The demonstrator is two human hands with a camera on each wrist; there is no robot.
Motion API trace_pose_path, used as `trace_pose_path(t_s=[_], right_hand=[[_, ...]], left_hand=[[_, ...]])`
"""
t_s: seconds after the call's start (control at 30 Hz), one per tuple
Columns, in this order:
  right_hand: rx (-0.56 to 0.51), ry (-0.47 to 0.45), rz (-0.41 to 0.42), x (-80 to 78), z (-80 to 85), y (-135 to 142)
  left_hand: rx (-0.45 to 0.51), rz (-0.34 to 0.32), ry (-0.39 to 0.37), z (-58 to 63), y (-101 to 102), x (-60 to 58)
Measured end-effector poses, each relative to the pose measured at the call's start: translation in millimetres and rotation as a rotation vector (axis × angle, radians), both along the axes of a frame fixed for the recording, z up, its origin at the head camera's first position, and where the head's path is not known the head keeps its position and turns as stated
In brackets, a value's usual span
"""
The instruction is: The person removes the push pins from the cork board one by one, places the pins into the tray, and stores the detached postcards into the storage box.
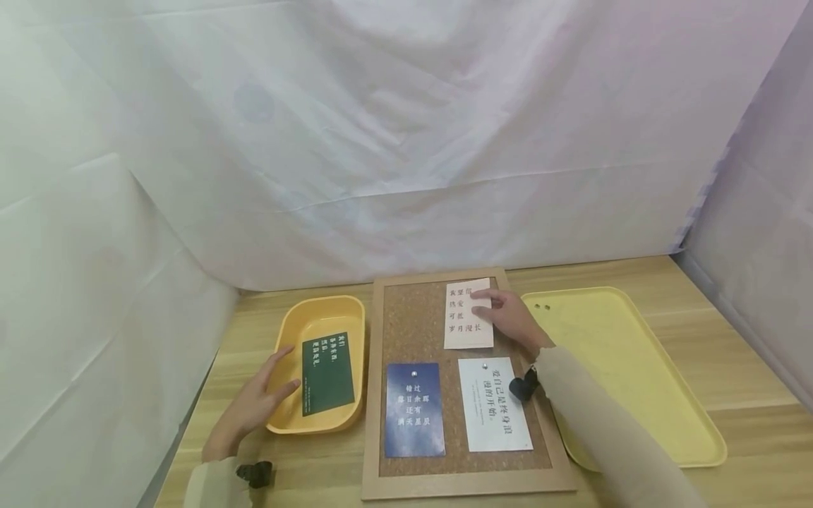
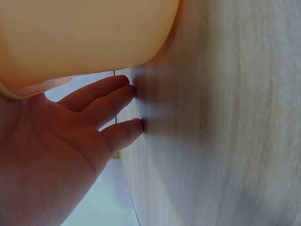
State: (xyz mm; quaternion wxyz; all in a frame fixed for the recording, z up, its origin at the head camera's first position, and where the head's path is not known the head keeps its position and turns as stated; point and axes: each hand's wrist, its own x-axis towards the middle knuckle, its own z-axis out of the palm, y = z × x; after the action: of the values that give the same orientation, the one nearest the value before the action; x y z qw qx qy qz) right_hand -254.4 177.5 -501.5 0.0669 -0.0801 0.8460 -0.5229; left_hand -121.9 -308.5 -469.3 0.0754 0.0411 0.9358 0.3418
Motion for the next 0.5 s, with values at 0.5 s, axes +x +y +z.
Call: trace_pose_path(t_s=[0.5], right_hand=[[-0.076, 0.005, 0.009, -2.8, 7.5, -0.1]], left_hand=[[0.003, 0.003, 0.001, 0.2, 2.3, -2.2]])
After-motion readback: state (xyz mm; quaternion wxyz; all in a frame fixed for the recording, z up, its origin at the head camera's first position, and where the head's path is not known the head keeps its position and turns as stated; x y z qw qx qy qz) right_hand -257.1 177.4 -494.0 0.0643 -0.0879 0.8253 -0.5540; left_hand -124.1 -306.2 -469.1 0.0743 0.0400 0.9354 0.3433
